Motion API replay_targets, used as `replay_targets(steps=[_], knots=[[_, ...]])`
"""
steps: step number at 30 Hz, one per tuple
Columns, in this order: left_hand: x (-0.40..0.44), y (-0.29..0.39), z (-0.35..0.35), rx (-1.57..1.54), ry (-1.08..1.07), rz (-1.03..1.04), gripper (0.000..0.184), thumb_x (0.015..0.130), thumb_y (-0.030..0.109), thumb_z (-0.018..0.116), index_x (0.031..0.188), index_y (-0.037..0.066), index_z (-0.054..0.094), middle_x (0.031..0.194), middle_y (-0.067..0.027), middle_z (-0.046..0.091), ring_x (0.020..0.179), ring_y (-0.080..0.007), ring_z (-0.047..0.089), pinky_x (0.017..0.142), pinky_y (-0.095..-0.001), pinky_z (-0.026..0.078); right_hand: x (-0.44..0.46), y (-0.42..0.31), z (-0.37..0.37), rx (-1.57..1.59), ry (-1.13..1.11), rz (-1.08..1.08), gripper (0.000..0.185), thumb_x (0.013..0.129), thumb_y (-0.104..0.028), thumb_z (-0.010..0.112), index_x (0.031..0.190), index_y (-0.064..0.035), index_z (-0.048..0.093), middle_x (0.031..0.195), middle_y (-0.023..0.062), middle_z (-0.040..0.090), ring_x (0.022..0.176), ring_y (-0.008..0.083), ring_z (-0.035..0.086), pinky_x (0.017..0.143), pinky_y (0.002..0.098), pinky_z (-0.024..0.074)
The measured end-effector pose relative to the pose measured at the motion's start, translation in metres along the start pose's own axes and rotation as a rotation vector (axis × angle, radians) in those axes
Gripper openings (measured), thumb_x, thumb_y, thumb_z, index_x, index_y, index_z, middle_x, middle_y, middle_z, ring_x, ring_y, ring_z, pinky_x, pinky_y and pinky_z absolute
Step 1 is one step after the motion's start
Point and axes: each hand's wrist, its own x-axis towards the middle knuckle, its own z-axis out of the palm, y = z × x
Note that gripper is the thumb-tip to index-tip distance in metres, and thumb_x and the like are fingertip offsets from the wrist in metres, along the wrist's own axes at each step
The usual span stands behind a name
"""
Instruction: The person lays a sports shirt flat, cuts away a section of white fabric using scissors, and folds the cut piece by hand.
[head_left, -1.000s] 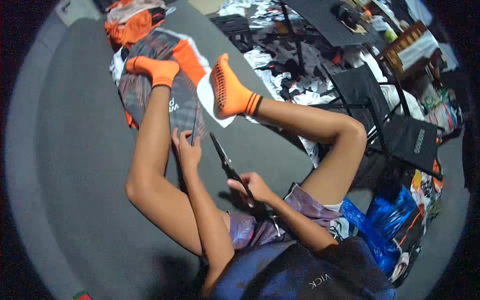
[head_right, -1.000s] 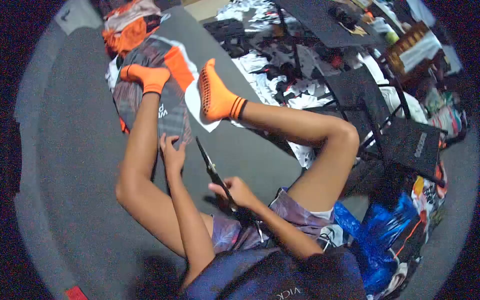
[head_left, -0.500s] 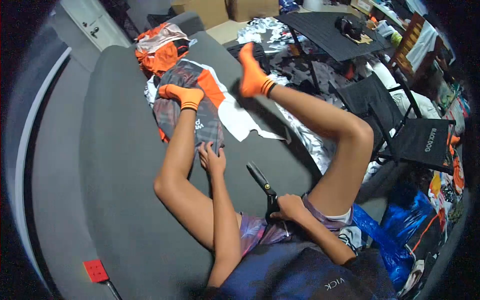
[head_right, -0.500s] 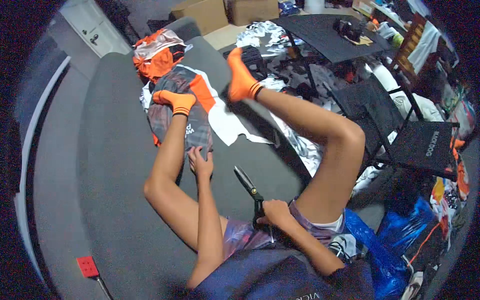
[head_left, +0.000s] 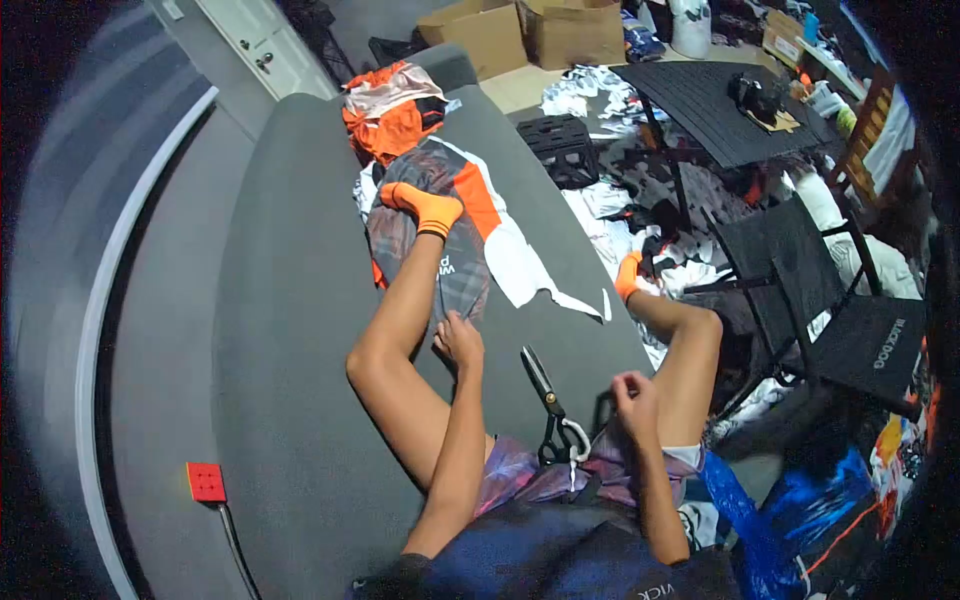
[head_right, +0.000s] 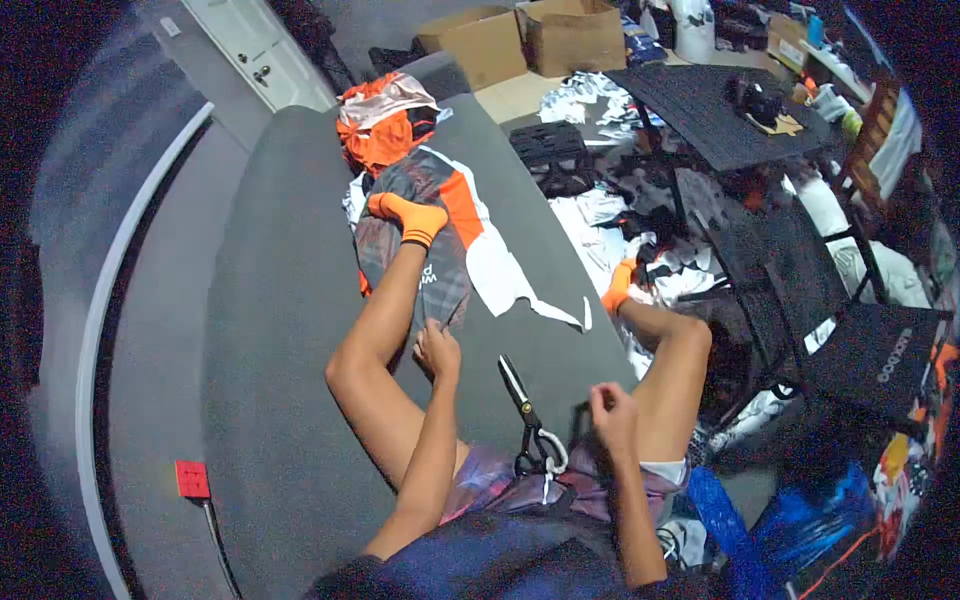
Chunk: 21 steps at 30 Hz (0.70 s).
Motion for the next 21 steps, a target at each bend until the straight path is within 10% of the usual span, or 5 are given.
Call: replay_targets(steps=[10, 21], knots=[[-0.017, 0.044, -0.012, 0.058, -0.235, 0.261, 0.02, 0.081, 0.018, 0.059, 0.09, 0.003, 0.05, 0.08, -0.0225, 0.062, 0.079, -0.0422, 0.059, 0.071, -0.0509, 0.043, 0.126, -0.035, 0.064, -0.2, 0.148, -0.731, 0.026, 0.075, -0.018, 0.066, 0.097, -0.0061, 0.061, 0.095, 0.0116, 0.06, 0.093, 0.0321, 0.054, 0.081, 0.0391, 0.0439], [-0.059, 0.099, -0.07, 0.057, -0.56, 0.392, 0.018, 0.081, 0.017, 0.059, 0.084, 0.0, 0.053, 0.082, -0.0225, 0.062, 0.082, -0.0405, 0.059, 0.068, -0.0487, 0.046, 0.201, 0.046, 0.046, -0.278, 0.074, -0.34, 0.017, 0.079, -0.016, 0.059, 0.086, -0.0012, 0.065, 0.084, 0.0197, 0.061, 0.082, 0.034, 0.059, 0.074, 0.0407, 0.0462]])
